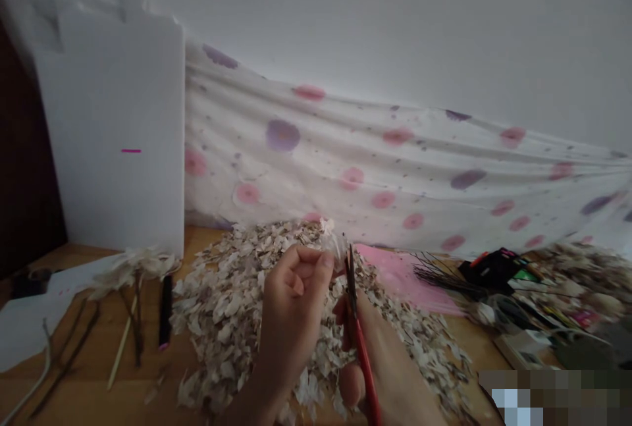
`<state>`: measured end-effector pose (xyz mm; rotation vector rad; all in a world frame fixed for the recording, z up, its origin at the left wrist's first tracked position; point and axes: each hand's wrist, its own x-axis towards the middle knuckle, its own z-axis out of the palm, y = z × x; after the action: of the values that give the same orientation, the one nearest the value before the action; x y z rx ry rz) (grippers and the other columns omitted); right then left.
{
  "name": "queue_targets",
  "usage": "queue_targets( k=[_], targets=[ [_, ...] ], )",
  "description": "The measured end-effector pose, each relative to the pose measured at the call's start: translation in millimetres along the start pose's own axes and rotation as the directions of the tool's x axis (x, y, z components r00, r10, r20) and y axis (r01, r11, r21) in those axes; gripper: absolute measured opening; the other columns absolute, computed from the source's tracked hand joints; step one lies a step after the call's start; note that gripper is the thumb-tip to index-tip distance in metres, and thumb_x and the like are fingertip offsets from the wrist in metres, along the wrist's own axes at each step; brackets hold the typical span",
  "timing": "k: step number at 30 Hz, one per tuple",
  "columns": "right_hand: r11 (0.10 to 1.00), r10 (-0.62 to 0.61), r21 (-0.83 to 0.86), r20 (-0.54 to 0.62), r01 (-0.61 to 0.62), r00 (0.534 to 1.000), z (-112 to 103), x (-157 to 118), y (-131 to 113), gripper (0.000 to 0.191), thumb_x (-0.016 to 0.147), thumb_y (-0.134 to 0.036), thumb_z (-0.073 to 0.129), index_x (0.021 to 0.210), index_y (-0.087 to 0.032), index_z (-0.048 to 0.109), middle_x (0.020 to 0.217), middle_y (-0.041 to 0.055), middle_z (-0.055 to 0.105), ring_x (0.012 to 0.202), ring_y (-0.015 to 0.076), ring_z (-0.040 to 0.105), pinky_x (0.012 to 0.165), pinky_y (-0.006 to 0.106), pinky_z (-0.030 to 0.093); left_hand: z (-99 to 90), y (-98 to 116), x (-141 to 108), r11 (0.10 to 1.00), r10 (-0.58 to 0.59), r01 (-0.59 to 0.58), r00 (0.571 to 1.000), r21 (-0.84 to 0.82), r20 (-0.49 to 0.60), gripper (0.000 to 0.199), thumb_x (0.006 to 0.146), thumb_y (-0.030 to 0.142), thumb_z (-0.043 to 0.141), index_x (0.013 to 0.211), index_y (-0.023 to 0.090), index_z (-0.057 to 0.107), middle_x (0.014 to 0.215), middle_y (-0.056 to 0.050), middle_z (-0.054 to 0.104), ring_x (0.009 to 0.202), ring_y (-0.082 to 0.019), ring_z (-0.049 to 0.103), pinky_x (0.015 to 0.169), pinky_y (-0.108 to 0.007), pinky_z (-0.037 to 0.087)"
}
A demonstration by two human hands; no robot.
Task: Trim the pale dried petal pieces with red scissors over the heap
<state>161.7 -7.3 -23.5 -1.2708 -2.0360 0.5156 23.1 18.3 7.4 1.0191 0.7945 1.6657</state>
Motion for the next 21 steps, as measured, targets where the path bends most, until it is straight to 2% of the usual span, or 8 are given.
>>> queue_targets(
  k=[4, 8, 10, 12, 17, 21],
  targets=[
    [1.000, 0.022, -0.008, 0.008, -0.022, 1.000, -2.6, 0.7, -6.2, 0.101, 0.063, -0.102, 0.017, 0.105, -0.016, 0.051, 0.082, 0.0088, 0.061, 0.066, 0.0247, 0.057, 0.065, 0.034, 0.048, 1.8, 2.7, -1.4, 1.000, -0.002, 0.001, 0.999, 0.026, 0.035, 0.019, 0.086, 0.032, 0.066, 0.074, 0.018, 0.061, 0.059, 0.002, 0.061, 0.056, -0.011, 0.057, 0.050, -0.019, 0.043],
    [1.000, 0.021, -0.015, 0.000, -0.021, 1.000, -5.0, -0.1, -7.5, 0.104, 0.065, -0.101, 0.020, 0.114, -0.015, 0.052, 0.076, 0.0055, 0.060, 0.059, 0.0214, 0.052, 0.060, 0.031, 0.044, 4.5, 3.9, -3.5, 0.998, 0.023, -0.025, 0.999, 0.058, 0.027, 0.019, 0.085, 0.031, 0.066, 0.072, 0.019, 0.059, 0.060, 0.003, 0.061, 0.057, -0.011, 0.057, 0.053, -0.020, 0.045],
    [0.999, 0.032, 0.004, 0.012, -0.033, 0.999, -5.8, 0.0, -8.3, 0.108, 0.065, -0.101, 0.022, 0.122, -0.014, 0.050, 0.079, 0.0057, 0.061, 0.061, 0.0213, 0.053, 0.059, 0.030, 0.042, 5.3, 4.3, -3.8, 0.997, 0.030, -0.033, 0.999, 0.075, 0.036, 0.018, 0.085, 0.031, 0.065, 0.073, 0.019, 0.059, 0.060, 0.003, 0.061, 0.058, -0.011, 0.057, 0.054, -0.020, 0.045],
    [0.999, 0.045, 0.026, 0.015, -0.045, 0.999, -6.2, 0.9, -9.2, 0.109, 0.065, -0.101, 0.023, 0.122, -0.012, 0.050, 0.081, 0.0059, 0.061, 0.063, 0.0209, 0.051, 0.057, 0.029, 0.038, 5.6, 4.7, -3.3, 0.996, 0.032, -0.035, 0.999, 0.086, 0.039, 0.018, 0.085, 0.030, 0.065, 0.073, 0.019, 0.059, 0.059, 0.003, 0.061, 0.058, -0.012, 0.057, 0.053, -0.020, 0.045],
    [0.993, 0.073, 0.086, 0.039, -0.076, 0.997, -7.2, 5.8, -10.0, 0.102, 0.061, -0.103, 0.027, 0.104, -0.015, 0.054, 0.066, 0.0001, 0.051, 0.057, 0.0177, 0.043, 0.054, 0.027, 0.032, 3.5, 7.5, -0.9, 0.991, 0.051, -0.054, 0.998, 0.120, 0.030, 0.018, 0.084, 0.029, 0.065, 0.071, 0.019, 0.059, 0.059, 0.002, 0.061, 0.058, -0.012, 0.056, 0.053, -0.020, 0.044],
    [0.992, 0.105, 0.064, 0.043, -0.107, 0.994, -9.5, 6.1, -9.2, 0.092, 0.060, -0.104, 0.023, 0.082, -0.017, 0.047, 0.068, 0.0008, 0.049, 0.058, 0.0157, 0.039, 0.053, 0.026, 0.028, -0.9, 8.9, -0.4, 0.990, 0.035, -0.044, 0.997, 0.133, 0.071, 0.017, 0.085, 0.029, 0.065, 0.072, 0.019, 0.060, 0.060, 0.002, 0.061, 0.059, -0.012, 0.057, 0.055, -0.020, 0.043]
  ],
)
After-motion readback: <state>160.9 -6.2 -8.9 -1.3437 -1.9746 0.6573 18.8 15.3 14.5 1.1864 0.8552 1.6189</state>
